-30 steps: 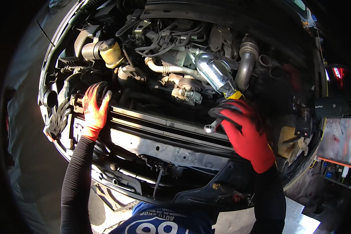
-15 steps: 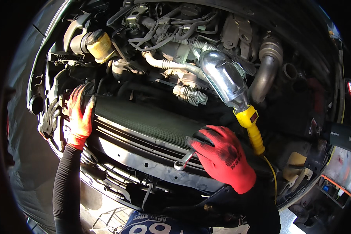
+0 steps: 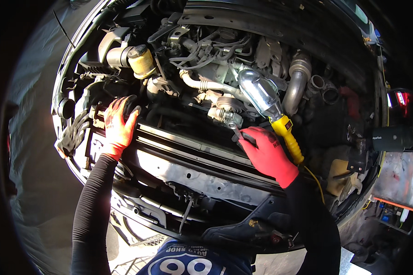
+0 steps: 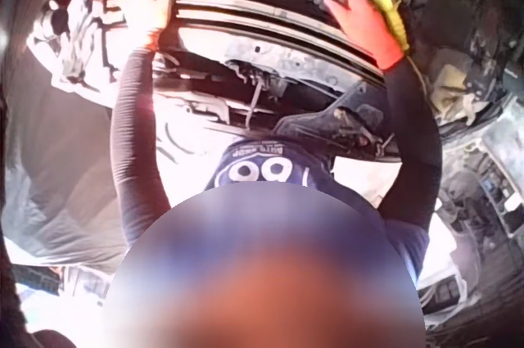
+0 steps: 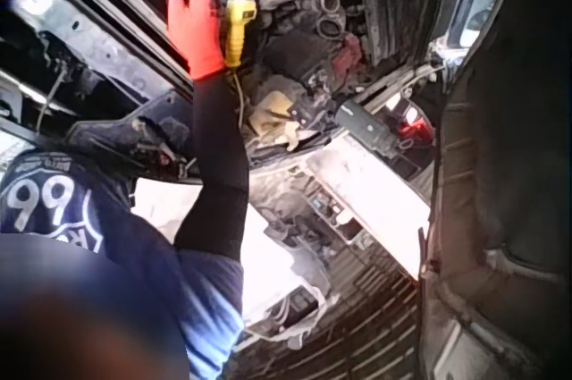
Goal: The person installs a new radiator into the engine bay, aligns it, and secures it with bolts. They then reattach the upper radiator hose and reconnect the coolant overflow tank using pliers and a work light.
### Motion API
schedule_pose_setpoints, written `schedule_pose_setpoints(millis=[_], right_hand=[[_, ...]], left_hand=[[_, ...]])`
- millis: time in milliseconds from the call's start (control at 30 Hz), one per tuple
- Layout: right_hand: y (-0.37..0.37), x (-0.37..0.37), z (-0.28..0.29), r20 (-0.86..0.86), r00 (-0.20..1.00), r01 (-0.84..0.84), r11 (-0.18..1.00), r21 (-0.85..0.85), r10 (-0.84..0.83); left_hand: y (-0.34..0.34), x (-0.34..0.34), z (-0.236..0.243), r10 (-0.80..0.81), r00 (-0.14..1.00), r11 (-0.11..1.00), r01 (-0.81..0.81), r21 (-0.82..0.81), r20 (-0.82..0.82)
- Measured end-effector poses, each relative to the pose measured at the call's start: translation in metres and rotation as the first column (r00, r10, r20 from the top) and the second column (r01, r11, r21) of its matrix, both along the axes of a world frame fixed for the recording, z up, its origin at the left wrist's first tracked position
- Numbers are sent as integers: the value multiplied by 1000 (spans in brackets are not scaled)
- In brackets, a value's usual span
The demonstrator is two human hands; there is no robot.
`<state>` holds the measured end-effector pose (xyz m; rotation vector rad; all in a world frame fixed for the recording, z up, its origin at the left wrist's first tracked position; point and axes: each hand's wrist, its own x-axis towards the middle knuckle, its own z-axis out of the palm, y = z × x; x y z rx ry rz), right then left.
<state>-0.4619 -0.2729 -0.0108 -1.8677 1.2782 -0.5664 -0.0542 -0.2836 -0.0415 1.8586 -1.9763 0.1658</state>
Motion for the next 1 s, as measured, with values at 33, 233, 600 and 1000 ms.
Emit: schedule_pose_setpoints(millis=[33,233,600,1000], right_hand=[[-7,8,-3,31,1000,8,997,-75,-6],[-74,56,-55,-201,926,-286,941,181,320],[-140,191,-293,-531,506,-613,717,333,679],[-193,289,-355,-476,821,-172,932,320,315]], left_hand=[[1,0,0,-4,1000,1000,4,-22,-15],[0,1,1,-3,999,1000,3,3,-33],[1,0,3,65,998,995,-65,76,-4],[2,5,3,63,998,990,-63,122,5]])
